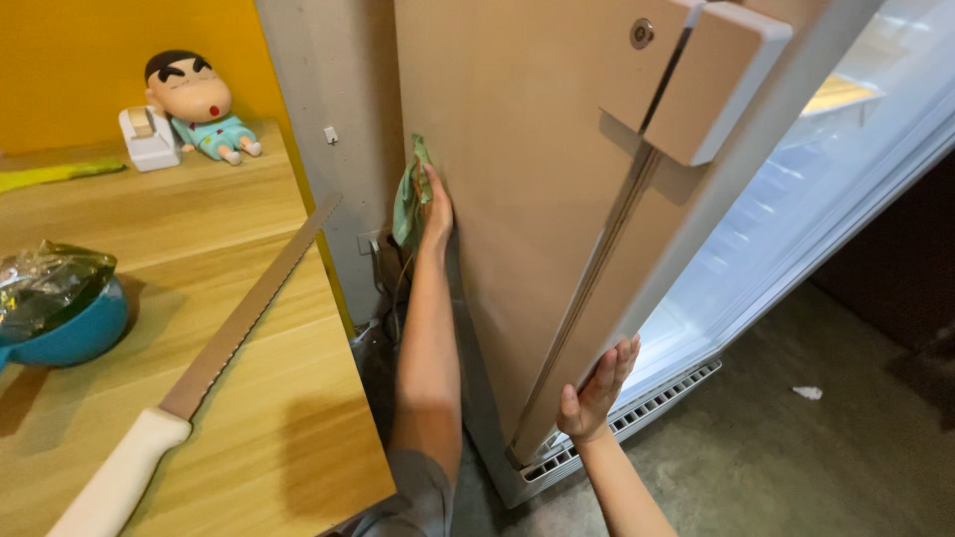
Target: The person wipes down the exterior of a stand mixer, the side and door of a chiller, and a section of wallpapered wall using a cloth.
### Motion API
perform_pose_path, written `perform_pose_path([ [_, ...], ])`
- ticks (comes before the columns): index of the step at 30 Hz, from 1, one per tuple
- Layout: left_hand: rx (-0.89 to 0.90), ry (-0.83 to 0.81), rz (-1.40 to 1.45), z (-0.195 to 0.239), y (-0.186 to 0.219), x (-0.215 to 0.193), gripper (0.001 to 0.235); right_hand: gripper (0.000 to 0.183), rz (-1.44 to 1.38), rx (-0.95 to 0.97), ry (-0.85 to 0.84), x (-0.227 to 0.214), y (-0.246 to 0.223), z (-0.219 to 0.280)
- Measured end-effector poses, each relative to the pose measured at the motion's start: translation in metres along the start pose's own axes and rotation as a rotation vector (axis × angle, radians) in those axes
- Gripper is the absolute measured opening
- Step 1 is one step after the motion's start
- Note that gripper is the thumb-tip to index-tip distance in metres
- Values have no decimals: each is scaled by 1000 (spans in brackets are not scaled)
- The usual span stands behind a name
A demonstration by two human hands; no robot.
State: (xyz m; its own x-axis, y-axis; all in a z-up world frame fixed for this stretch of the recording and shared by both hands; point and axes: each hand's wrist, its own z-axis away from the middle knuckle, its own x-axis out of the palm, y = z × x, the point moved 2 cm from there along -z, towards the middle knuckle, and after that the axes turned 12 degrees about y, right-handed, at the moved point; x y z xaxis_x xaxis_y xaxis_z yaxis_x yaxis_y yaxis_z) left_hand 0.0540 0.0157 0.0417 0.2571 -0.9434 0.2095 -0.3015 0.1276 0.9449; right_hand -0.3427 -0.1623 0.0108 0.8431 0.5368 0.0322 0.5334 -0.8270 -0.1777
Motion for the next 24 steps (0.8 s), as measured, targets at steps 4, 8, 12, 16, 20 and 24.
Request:
perform_pose_path([
  [4, 64, 107, 19, 10, -15, 1, 98, 77, 16, 13, -3, -1, -2, -1],
  [8, -123, 6, -144, -5, 2, 0, 109, 77, 11, 13, 2, -1, -3, 2],
  [12, 65, -46, 147, -6, -34, -9, 113, 77, 1, 5, 17, 0, 0, 1],
  [16, -346, 80, 162, 91, -145, -53, 107, 76, 8, 19, 3, -5, 1, 6],
  [20, -603, 5, 316, 145, -173, -63, 106, 77, -11, 4, 12, 2, 2, -1],
  [24, -499, 35, 344, 128, -170, -57, 107, 77, -15, 14, 10, 0, -1, 0],
])
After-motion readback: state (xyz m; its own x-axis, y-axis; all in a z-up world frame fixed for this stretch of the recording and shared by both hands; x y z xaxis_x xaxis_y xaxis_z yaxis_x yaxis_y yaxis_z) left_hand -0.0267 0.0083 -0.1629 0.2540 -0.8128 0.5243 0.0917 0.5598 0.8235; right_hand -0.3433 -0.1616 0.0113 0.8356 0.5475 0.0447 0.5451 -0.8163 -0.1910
